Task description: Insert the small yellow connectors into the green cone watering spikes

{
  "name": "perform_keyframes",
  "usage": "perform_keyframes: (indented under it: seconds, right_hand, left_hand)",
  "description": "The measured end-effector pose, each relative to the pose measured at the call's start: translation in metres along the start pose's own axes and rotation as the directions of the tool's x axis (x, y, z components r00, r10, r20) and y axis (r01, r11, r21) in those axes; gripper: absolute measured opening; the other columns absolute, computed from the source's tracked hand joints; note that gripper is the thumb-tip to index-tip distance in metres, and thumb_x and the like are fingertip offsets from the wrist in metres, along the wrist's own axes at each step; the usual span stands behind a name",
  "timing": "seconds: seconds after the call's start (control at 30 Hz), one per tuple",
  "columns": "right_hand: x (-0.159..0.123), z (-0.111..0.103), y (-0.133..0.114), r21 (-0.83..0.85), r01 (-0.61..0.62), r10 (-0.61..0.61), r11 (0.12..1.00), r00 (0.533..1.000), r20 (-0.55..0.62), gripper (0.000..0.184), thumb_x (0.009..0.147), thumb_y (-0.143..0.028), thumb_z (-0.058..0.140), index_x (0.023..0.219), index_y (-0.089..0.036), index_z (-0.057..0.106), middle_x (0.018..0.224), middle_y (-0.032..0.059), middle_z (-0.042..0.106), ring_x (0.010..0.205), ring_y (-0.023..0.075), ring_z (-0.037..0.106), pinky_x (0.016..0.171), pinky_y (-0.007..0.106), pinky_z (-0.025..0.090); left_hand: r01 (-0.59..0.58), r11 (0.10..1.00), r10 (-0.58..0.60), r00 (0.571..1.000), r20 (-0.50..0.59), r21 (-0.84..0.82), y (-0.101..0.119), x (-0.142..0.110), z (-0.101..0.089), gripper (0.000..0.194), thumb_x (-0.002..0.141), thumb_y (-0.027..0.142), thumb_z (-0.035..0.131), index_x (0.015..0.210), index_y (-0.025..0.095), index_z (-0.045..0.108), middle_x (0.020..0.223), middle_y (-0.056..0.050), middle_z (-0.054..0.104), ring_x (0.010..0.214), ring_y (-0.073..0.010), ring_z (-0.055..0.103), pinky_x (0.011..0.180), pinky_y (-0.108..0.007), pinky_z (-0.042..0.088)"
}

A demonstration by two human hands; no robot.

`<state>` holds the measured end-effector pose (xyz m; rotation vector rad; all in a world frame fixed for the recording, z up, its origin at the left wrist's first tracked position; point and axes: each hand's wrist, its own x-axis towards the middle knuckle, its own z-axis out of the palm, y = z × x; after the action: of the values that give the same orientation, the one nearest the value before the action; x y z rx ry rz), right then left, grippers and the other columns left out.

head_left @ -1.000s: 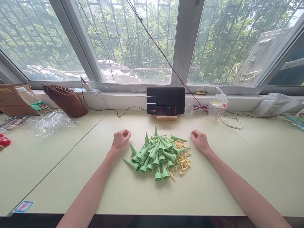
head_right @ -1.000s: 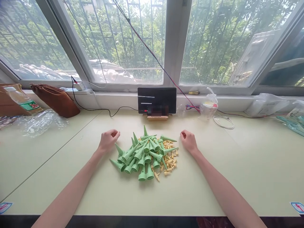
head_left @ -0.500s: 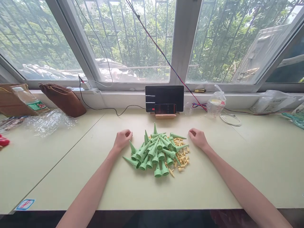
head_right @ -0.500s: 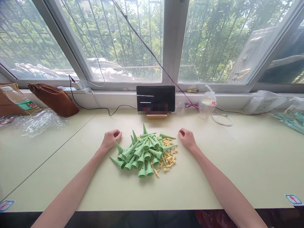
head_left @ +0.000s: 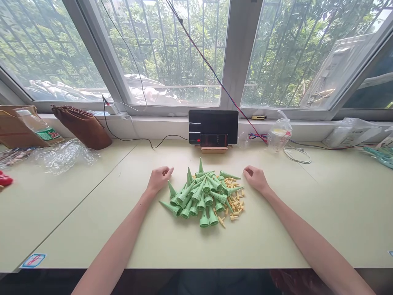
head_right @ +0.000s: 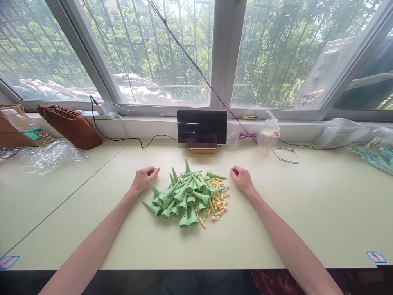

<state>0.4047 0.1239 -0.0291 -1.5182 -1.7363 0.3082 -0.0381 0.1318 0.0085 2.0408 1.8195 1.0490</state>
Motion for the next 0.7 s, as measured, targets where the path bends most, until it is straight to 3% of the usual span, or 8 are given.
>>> perform_keyframes:
  seconds: [0.23,0.4,0.53,0.63,0.7]
  right_hand:
    - [0.0,0.0,0.0,-0.004,0.008,-0.008,1.0,1.0,0.001,0.022,0.08,-0.036,0.048,0.074,-0.02,0.063,0.067,0.004,0.067,0.06,0.0189,0.058,0.064,0.031,0.046]
    - [-0.001,0.0,0.001,-0.009,0.02,-0.02,1.0,1.0,-0.001,0.022,0.081,-0.035,0.049,0.075,-0.02,0.063,0.068,0.0036,0.067,0.06,0.0182,0.058,0.063,0.03,0.045]
    - [-0.001,0.0,0.001,-0.017,0.046,-0.046,0.999,0.999,-0.011,0.023,0.084,-0.034,0.049,0.075,-0.02,0.064,0.067,0.0036,0.065,0.059,0.0181,0.056,0.062,0.031,0.045]
    - [-0.003,0.001,-0.004,-0.014,0.08,-0.081,0.997,0.997,-0.016,0.026,0.089,-0.037,0.049,0.082,-0.019,0.066,0.074,0.0054,0.068,0.061,0.018,0.056,0.064,0.032,0.046]
    - [-0.006,0.002,-0.01,0.003,0.123,-0.123,0.992,0.992,0.004,0.028,0.092,-0.039,0.049,0.089,-0.018,0.067,0.083,0.0072,0.069,0.064,0.018,0.057,0.066,0.032,0.048]
  left_hand:
    - [0.046,0.998,-0.047,0.999,-0.018,-0.046,0.005,-0.001,-0.002,0.056,0.09,0.05,0.041,0.046,0.019,0.058,0.039,0.0,0.05,0.045,-0.0148,0.052,0.056,-0.026,0.041]
    - [0.038,0.998,-0.04,0.999,-0.032,-0.055,0.008,-0.002,-0.002,0.049,0.084,0.04,0.043,0.042,0.019,0.056,0.038,0.0,0.05,0.044,-0.0148,0.052,0.059,-0.027,0.043]
    - [0.02,0.997,-0.023,0.999,-0.036,-0.068,0.009,-0.004,-0.002,0.044,0.078,0.033,0.046,0.036,0.019,0.045,0.042,-0.001,0.054,0.05,-0.016,0.058,0.06,-0.027,0.044]
    - [0.008,0.998,-0.011,0.998,-0.056,-0.064,0.009,-0.004,-0.001,0.045,0.077,0.032,0.049,0.035,0.019,0.04,0.042,-0.002,0.054,0.052,-0.0164,0.057,0.059,-0.026,0.043]
    - [0.002,0.998,-0.007,0.996,-0.085,-0.056,0.008,-0.004,-0.001,0.043,0.079,0.036,0.052,0.04,0.019,0.046,0.046,-0.001,0.054,0.052,-0.0156,0.055,0.059,-0.026,0.042]
